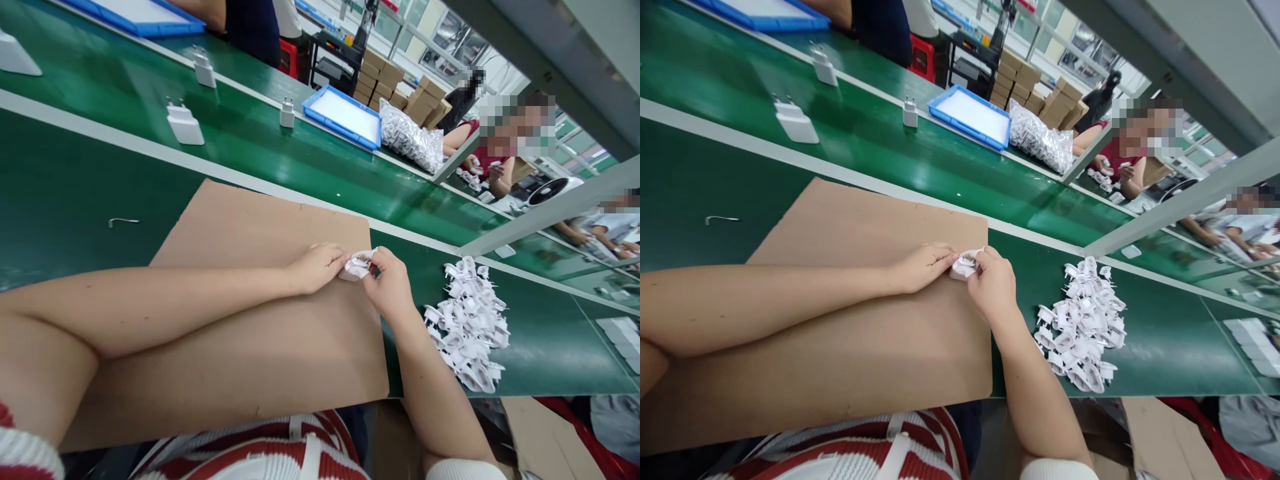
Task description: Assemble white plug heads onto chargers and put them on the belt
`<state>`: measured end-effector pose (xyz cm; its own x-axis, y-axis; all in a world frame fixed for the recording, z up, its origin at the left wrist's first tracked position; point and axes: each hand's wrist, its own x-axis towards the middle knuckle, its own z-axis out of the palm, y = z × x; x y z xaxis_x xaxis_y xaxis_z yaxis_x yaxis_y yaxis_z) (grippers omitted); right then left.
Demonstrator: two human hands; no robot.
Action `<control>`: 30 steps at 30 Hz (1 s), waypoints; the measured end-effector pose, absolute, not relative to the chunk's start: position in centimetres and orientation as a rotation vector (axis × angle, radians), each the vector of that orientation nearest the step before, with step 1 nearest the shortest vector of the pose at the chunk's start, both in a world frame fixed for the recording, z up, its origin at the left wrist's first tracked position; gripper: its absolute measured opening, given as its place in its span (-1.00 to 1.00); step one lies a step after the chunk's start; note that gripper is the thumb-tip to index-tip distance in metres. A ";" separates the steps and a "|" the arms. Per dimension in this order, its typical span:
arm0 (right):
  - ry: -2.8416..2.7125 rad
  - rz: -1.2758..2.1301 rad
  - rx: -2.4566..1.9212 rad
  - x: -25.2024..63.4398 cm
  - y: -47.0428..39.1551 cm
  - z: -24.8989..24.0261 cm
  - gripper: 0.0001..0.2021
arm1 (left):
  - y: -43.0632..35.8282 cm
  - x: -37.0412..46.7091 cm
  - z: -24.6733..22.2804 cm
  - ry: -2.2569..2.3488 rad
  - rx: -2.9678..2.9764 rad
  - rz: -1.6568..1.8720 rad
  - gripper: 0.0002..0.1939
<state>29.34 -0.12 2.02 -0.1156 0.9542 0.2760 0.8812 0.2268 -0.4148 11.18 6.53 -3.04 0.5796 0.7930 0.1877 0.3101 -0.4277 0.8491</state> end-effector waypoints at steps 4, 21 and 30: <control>-1.836 0.271 -1.633 29.2 -0.4 0.8 -0.65 | 6.9 10.9 -3.1 0.833 1.922 0.720 -0.62; -1.490 0.574 -1.526 28.4 0.4 -2.1 -0.45 | 18.8 12.6 -2.2 1.441 1.949 0.883 -0.67; -1.538 0.812 -1.496 27.9 0.2 -2.3 -0.59 | 26.2 8.4 -0.3 2.009 1.637 0.871 -0.52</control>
<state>27.91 0.23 -2.34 0.0451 0.9919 0.1188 0.4609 0.0849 -0.8834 8.43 26.18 -0.34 -0.2303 0.9702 0.0749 0.7179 0.1174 0.6862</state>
